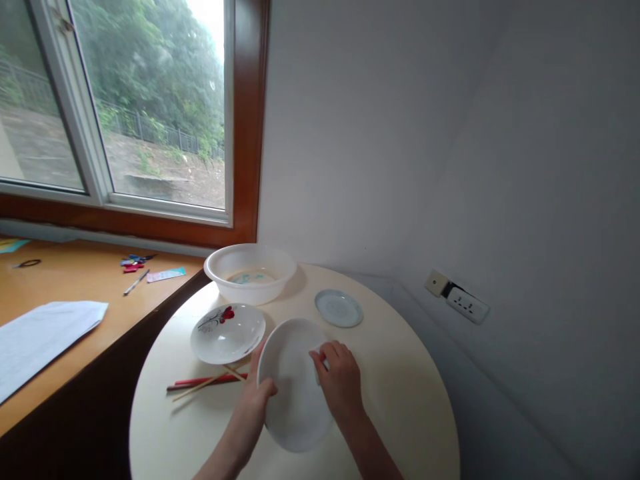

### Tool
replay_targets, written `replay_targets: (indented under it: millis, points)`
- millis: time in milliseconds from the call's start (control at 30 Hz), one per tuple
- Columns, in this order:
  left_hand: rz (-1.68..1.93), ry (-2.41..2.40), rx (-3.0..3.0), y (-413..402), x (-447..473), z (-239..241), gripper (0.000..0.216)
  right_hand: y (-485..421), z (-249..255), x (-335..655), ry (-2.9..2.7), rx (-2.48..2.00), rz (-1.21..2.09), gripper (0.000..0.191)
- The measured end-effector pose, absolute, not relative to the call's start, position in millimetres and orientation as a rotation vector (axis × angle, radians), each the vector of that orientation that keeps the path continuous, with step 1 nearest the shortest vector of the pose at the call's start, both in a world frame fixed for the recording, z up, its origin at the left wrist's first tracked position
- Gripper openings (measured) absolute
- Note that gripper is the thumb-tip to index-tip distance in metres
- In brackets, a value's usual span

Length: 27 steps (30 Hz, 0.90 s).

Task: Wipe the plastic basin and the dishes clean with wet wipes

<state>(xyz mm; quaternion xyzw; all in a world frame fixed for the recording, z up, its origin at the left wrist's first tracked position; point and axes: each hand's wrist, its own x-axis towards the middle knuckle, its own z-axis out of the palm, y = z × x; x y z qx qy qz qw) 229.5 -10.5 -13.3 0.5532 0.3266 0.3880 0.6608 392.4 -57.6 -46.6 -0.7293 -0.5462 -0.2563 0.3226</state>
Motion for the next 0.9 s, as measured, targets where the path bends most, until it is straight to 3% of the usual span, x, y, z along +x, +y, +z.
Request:
replay_targets:
  millis: [167,300,400,567,767,900]
  points:
    - [0.656,0.606,1.347,5,246,-14,0.055,-96,-64,395,-1.522,-2.101,-0.506,0.004]
    - [0.513,0.557,1.452,14,261,-13,0.046,-123,-74,388,-1.481,-2.112,-0.287,0.018]
    - [0.432,0.560,1.477,17,270,-16,0.039,-135,-81,385,-1.452,-2.097,-0.165,0.018]
    - [0.379,0.594,1.543,21,284,-17,0.040,-146,-88,384,-1.545,-1.989,-0.014,0.032]
    - [-0.083,0.610,1.886,28,298,7,0.063,-142,-99,411,-1.769,-1.810,-0.188,0.036]
    - [-0.149,0.628,1.958,26,304,17,0.068,-131,-103,424,-1.756,-1.846,-0.385,0.036]
